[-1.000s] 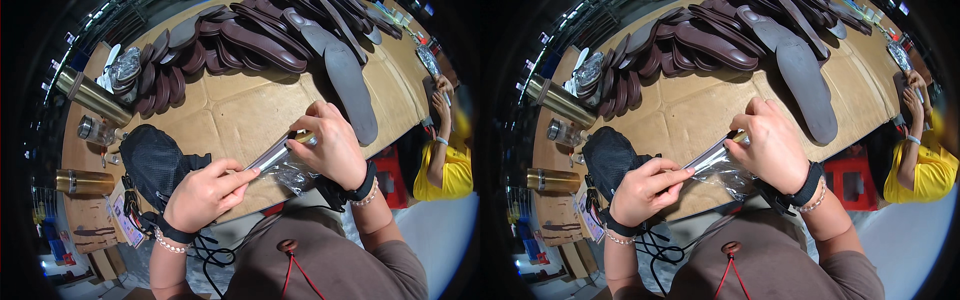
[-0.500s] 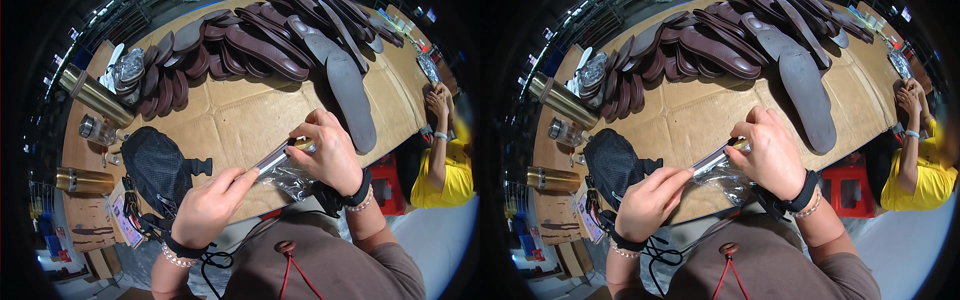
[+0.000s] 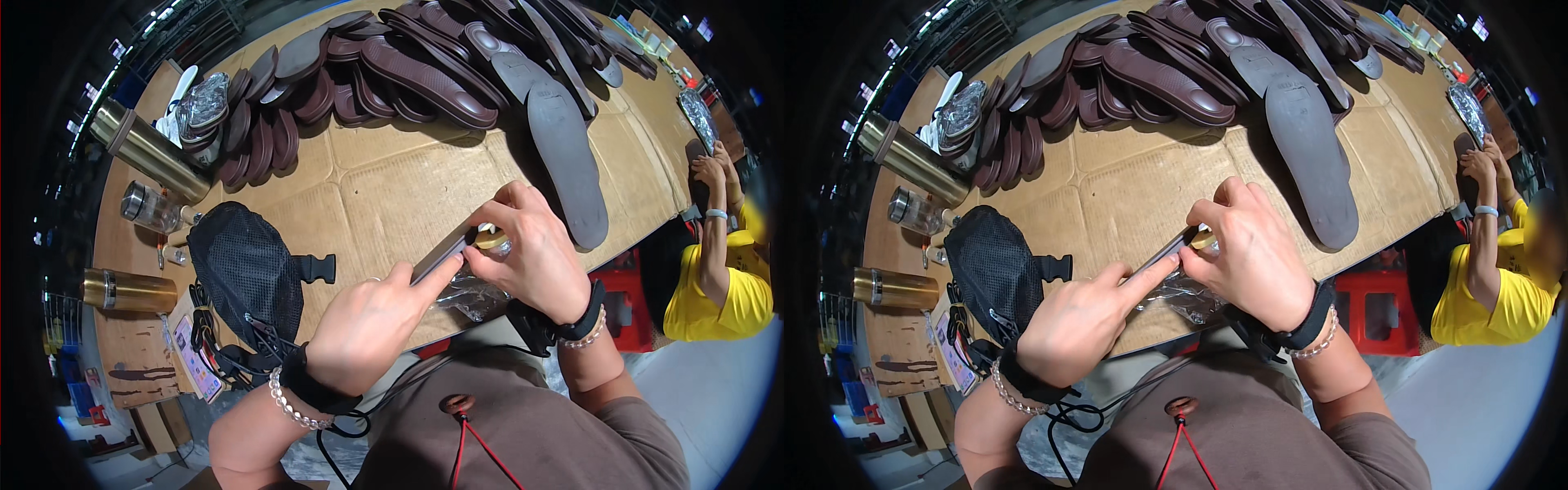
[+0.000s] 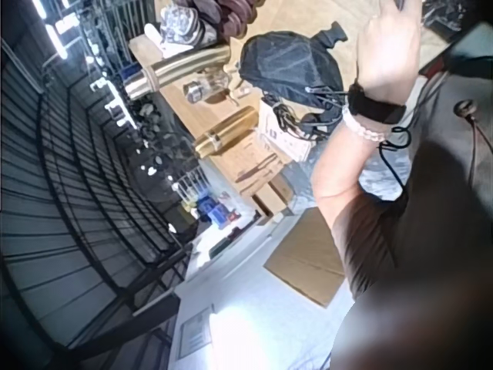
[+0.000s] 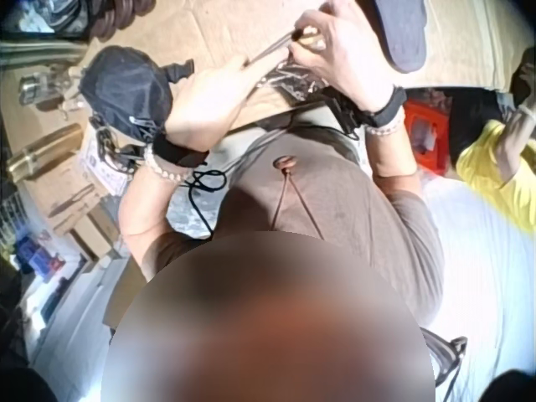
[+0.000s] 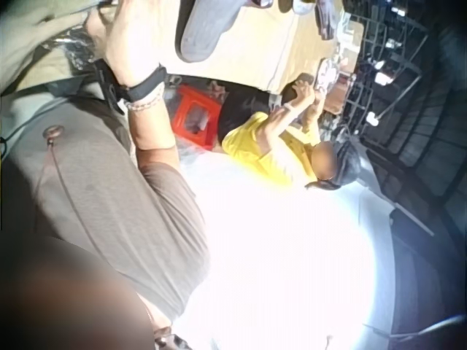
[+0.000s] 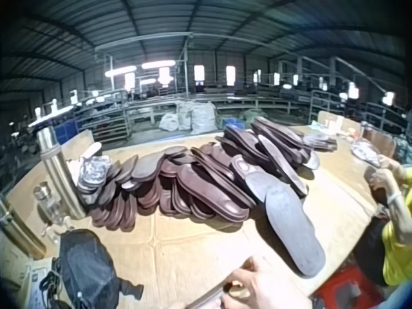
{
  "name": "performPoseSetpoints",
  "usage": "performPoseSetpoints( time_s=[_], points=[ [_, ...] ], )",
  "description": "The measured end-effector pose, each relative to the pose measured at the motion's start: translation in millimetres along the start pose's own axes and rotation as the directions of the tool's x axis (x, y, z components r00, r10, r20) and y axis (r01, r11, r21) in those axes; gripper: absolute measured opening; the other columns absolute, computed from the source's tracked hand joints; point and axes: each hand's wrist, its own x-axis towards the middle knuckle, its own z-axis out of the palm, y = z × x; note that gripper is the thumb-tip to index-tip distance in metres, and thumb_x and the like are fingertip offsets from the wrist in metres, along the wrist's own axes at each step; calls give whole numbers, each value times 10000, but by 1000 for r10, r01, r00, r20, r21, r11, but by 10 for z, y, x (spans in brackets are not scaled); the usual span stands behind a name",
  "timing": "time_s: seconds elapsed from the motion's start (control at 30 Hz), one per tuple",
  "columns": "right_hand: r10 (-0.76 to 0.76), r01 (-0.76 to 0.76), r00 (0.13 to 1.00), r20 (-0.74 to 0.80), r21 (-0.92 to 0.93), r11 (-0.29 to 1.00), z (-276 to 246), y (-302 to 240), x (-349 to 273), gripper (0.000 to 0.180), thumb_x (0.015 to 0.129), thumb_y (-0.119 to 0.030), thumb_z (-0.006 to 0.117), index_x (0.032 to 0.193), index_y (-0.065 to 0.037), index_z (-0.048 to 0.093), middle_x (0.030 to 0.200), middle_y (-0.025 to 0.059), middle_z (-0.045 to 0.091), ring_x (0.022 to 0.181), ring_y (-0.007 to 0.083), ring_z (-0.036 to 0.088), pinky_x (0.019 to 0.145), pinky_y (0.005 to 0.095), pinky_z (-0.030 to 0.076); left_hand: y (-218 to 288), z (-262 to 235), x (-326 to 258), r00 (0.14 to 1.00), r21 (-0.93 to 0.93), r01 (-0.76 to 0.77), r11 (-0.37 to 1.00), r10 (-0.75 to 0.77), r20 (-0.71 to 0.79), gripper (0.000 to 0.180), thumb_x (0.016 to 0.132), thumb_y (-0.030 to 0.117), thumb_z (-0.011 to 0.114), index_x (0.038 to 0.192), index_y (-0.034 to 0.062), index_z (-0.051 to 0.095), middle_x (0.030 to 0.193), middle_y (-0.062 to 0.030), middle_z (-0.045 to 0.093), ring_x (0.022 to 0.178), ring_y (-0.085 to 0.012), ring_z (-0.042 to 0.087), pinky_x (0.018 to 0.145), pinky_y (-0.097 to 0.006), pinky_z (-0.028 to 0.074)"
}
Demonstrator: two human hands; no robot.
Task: Applying protective plastic film to shoe insoles at a production station.
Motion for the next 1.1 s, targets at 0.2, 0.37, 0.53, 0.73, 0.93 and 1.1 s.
performPoseSetpoints(
  time_s=[0.2,0.37,0.53,0.73,0.93,1.1],
  points=[
    [-29,2,986,167,160,987,-143,139,-57,514,858,-199,758,1311,-33,580,1176,178,552,1018,364,638,900,425,534,-4,26,6,995,-32,73,997,-70,66,839,887,34,658,1625,301,361,970,-142,633,666,-350,690,615,-453,596],
    [87,-126,986,143,299,946,-99,112,-131,447,886,-217,798,1230,-14,597,1080,213,573,956,394,626,865,435,523,22,71,-7,995,-17,86,996,-85,45,838,890,34,658,1627,301,361,977,-151,633,666,-351,694,613,-450,595],
    [58,-49,996,-61,134,990,-66,95,-214,348,849,-209,831,1082,-6,670,1058,195,578,967,367,603,861,435,513,72,88,-47,994,-14,99,995,-98,40,807,916,32,622,1628,309,360,1003,-155,636,684,-351,701,624,-447,594],
    [84,-95,984,-159,-63,993,-52,82,-292,329,805,-189,860,1025,-9,696,1020,175,585,965,347,580,840,438,505,156,121,-61,989,32,132,991,-134,63,780,939,31,589,1622,335,367,1042,-154,625,700,-333,712,637,-442,598],
    [85,-107,976,-199,-104,989,-40,30,-296,313,795,-188,861,997,-10,700,989,169,580,951,347,579,827,436,502,137,202,-100,998,158,43,986,-35,-50,798,900,56,639,1631,246,381,909,-113,580,628,-230,710,548,-338,594],
    [90,-119,976,-198,-139,983,-24,14,-289,300,794,-180,854,992,-15,701,981,168,572,949,349,579,825,439,503,182,163,-88,993,87,113,990,-116,34,806,921,16,587,1633,315,357,1032,-159,610,671,-315,706,625,-421,606]
  ],
)
